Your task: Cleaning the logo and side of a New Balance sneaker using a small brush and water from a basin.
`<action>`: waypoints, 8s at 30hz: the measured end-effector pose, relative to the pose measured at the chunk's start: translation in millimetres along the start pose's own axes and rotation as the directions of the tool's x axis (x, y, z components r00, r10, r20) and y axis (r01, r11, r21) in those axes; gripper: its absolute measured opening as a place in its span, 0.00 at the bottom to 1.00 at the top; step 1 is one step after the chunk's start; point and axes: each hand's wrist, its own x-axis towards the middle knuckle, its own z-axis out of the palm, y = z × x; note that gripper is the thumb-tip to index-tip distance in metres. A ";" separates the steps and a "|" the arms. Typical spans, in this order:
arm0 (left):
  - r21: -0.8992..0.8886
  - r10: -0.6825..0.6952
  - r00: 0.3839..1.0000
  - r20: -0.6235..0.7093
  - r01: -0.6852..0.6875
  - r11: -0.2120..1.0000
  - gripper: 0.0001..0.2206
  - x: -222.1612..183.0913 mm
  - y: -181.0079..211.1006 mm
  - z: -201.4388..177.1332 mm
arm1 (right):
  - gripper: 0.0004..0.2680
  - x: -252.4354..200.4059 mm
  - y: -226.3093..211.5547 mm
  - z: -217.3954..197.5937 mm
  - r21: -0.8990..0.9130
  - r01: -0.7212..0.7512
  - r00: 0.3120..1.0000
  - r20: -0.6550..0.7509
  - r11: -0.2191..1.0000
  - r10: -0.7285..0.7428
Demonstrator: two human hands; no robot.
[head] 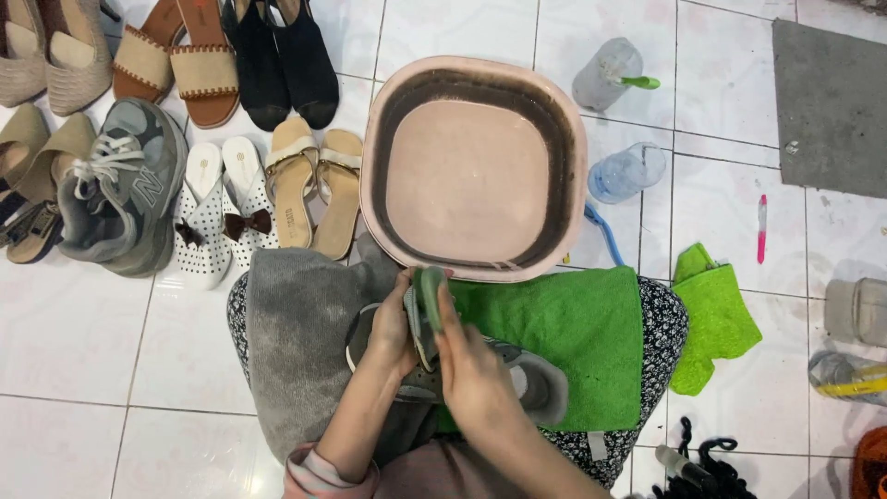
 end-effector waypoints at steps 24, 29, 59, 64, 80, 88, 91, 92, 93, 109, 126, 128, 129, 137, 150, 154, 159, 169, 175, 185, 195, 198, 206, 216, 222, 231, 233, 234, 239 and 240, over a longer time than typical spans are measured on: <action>-0.058 -0.249 0.968 0.003 0.249 0.967 0.14 16.8 -0.7 41.6 | 0.22 -19.4 18.8 -6.4 -0.220 0.145 0.959 -0.208 0.965 -0.192; 0.120 -0.064 0.986 0.155 0.045 0.992 0.25 14.3 -0.6 27.6 | 0.24 10.9 14.8 0.1 -0.163 -0.059 0.995 -0.087 0.985 0.045; -0.001 -0.071 0.997 0.011 0.071 0.997 0.10 6.6 -16.2 8.7 | 0.20 19.2 -5.7 -18.1 -0.070 0.159 0.978 -0.125 0.985 -0.167; -0.142 -0.093 0.974 0.208 0.124 0.982 0.05 27.5 -3.8 5.1 | 0.24 -34.6 18.1 28.8 -0.547 0.125 0.931 -0.223 0.827 -0.288; -0.005 -0.105 0.986 0.129 0.106 0.994 0.18 30.0 -9.8 -0.1 | 0.24 14.2 -1.5 -15.1 0.041 0.103 0.994 -0.029 0.994 -0.102; 0.052 -0.025 0.999 0.042 0.022 0.998 0.15 38.8 -16.3 4.7 | 0.23 23.4 -7.2 -28.5 0.022 0.143 0.985 -0.101 0.989 -0.141; -0.115 -0.062 0.962 0.267 0.095 0.989 0.07 53.9 -15.4 -24.5 | 0.25 -18.0 -4.6 18.7 -0.524 0.112 0.966 -0.143 0.844 -0.217; -0.104 -0.063 0.958 0.280 0.096 0.990 0.07 55.8 -13.6 -20.8 | 0.25 -17.6 1.1 20.0 -0.525 0.103 0.963 -0.160 0.845 -0.217; -0.098 -0.079 0.960 0.269 0.109 0.989 0.04 58.5 -12.5 -18.3 | 0.25 -17.1 7.8 22.7 -0.498 0.118 0.958 -0.172 0.859 -0.232; 0.048 -0.076 0.997 -0.024 0.077 0.996 0.11 33.0 -7.0 4.5 | 0.22 -32.1 -30.7 -25.3 -0.239 0.143 0.989 -0.003 0.960 -0.148; 0.039 -0.046 0.998 -0.040 0.047 0.998 0.14 25.3 -16.6 2.0 | 0.21 14.5 -5.1 -24.4 -0.062 0.146 0.985 -0.078 0.987 -0.151; -0.025 -0.075 0.997 -0.017 0.074 0.997 0.15 18.8 -4.6 11.4 | 0.20 -3.6 2.7 -6.0 -0.050 0.157 0.984 -0.075 0.986 -0.160; -0.031 -0.141 0.982 0.124 0.146 0.989 0.13 24.1 -1.8 10.5 | 0.22 -17.1 14.9 10.2 -0.252 0.160 0.975 -0.109 0.954 -0.192; -0.035 -0.153 0.976 0.152 0.160 0.986 0.08 52.5 -16.1 -22.3 | 0.22 67.0 -0.4 -66.9 0.070 0.067 0.997 -0.033 0.995 -0.065; -0.032 -0.011 0.917 0.398 0.026 0.999 0.47 0.7 6.4 8.7 | 0.17 260.3 228.8 -47.9 -0.680 -0.133 0.986 -0.018 0.721 0.164; 0.124 0.087 0.877 0.473 -0.164 0.979 0.41 3.5 3.0 -3.3 | 0.20 190.8 97.0 -126.9 -0.409 -0.090 0.956 0.219 0.908 0.194; 0.416 0.013 0.976 0.218 -0.106 0.903 0.38 -39.7 19.9 28.1 | 0.20 113.3 53.7 -176.7 -0.103 0.061 0.986 -0.146 0.993 -0.075; 0.017 -0.062 0.980 -0.191 0.067 0.998 0.36 -43.7 22.9 29.6 | 0.19 91.0 96.5 -79.5 -0.260 -0.134 0.931 -0.363 0.956 0.032; 0.005 -0.103 0.973 -0.206 0.106 0.994 0.28 -87.9 41.7 83.7 | 0.20 78.4 92.3 -91.0 -0.249 -0.131 0.949 -0.313 0.960 0.049; -0.008 -0.093 0.984 -0.150 0.093 0.996 0.30 -24.2 8.7 -11.1 | 0.22 -21.3 15.0 -38.8 0.171 -0.173 0.984 0.077 0.970 0.162; -0.112 -0.022 0.991 0.128 0.036 0.993 0.28 -43.9 11.6 1.0 | 0.25 -19.3 20.7 19.2 -0.555 0.044 0.961 -0.204 0.830 -0.187; -0.187 -0.033 0.995 0.096 0.051 0.981 0.27 -25.8 15.2 -5.3 | 0.25 -34.0 21.3 13.0 -0.708 0.121 0.923 -0.177 0.696 -0.341; -0.243 0.012 0.967 0.253 0.052 0.969 0.40 -39.7 18.1 5.6 | 0.33 -24.2 3.4 21.0 -0.659 0.087 0.980 -0.076 0.747 -0.182; -0.182 -0.010 0.999 -0.037 0.003 0.983 0.19 -20.2 10.2 -15.8 | 0.33 -28.2 5.3 33.4 -0.641 0.059 0.981 -0.103 0.765 -0.163; -0.186 -0.053 0.995 -0.079 0.038 0.982 0.22 -24.3 8.6 0.4 | 0.25 3.5 -10.7 -18.8 -0.531 0.068 0.987 -0.086 0.845 -0.134; -0.217 -0.020 1.000 -0.014 0.016 0.976 0.21 -25.6 1.6 -9.6 | 0.29 -4.5 9.8 -5.7 -0.566 0.069 0.994 -0.031 0.822 -0.105; -0.185 0.006 1.000 0.017 -0.003 0.983 0.21 -24.6 4.1 -6.2 | 0.25 8.9 3.7 -17.6 -0.354 0.009 0.999 0.043 0.935 0.007; -0.200 -0.002 1.000 -0.006 0.001 0.980 0.22 -22.9 7.1 -10.2 | 0.28 -0.1 8.2 -3.2 -0.445 0.052 0.997 0.071 0.894 -0.023; -0.223 -0.029 0.999 -0.036 0.021 0.975 0.22 -12.3 6.5 -12.8 | 0.38 -33.5 11.4 13.3 -0.596 0.099 0.987 0.159 0.797 -0.004; -0.228 0.020 1.000 -0.021 -0.025 0.973 0.22 -12.1 5.3 -12.1 | 0.31 -20.2 0.8 -3.8 -0.518 0.064 0.986 0.163 0.853 0.025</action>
